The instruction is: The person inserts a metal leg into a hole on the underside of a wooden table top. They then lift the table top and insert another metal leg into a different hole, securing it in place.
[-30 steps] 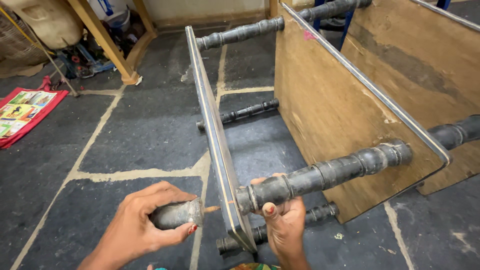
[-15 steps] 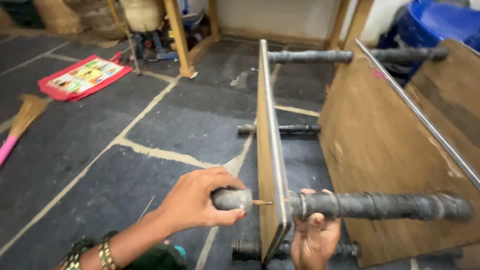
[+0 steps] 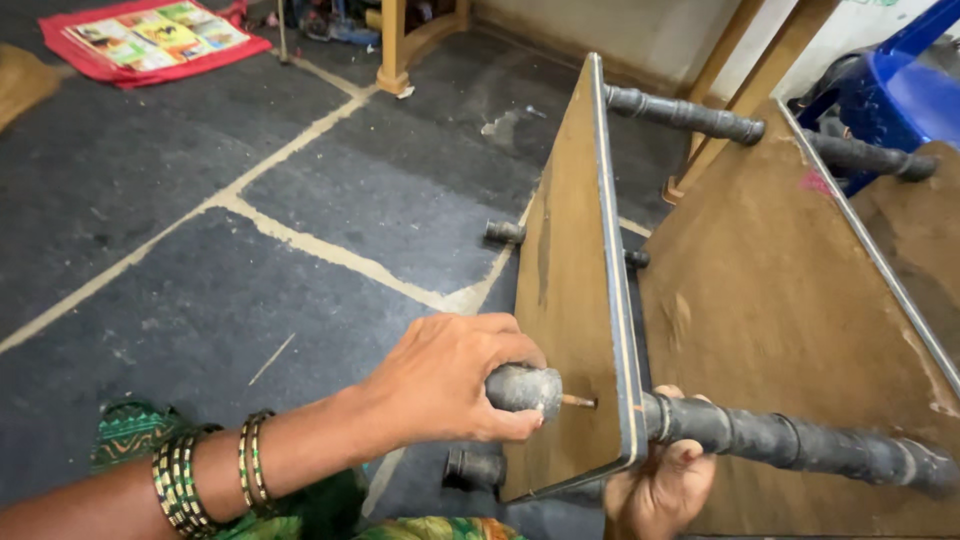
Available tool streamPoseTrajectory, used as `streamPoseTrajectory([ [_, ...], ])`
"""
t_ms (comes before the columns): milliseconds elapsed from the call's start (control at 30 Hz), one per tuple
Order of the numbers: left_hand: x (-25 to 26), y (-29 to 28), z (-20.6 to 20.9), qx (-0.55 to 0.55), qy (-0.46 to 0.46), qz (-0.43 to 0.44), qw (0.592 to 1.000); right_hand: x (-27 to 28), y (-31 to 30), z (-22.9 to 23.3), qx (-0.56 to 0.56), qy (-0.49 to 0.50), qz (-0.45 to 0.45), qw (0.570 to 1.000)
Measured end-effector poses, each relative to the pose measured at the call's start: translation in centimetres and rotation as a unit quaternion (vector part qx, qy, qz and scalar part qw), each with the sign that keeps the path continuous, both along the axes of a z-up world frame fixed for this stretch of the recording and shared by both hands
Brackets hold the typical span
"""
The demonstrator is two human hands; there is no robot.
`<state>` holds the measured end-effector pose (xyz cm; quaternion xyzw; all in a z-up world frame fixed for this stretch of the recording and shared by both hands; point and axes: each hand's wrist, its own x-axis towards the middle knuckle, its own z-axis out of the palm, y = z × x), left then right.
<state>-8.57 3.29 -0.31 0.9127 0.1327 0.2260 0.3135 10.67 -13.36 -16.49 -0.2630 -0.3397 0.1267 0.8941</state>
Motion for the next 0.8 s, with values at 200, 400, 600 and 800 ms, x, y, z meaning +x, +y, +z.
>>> streamPoseTrajectory([
  [200,0.1,1.2,-0.8,-0.008,-0.006,-0.015,1.000,-0.7,0.7,0.5,-0.021,-0.009,-0.023,0.999],
  [400,0.8,1.8,-1.1,-0.021,0.003,-0.026,0.999,-0.5,1.0,0.3,-0.029,0.011,-0.048,0.998],
  [600,1.2,1.5,-1.5,-0.023,-0.001,-0.029,0.999,-0.2,0.8,0.0,-0.031,0.026,-0.054,0.998],
  [800,2.0,0.5,-0.5,-0.007,0.014,-0.018,1.000,0.5,0.1,0.2,-0.033,0.040,-0.046,0.998],
])
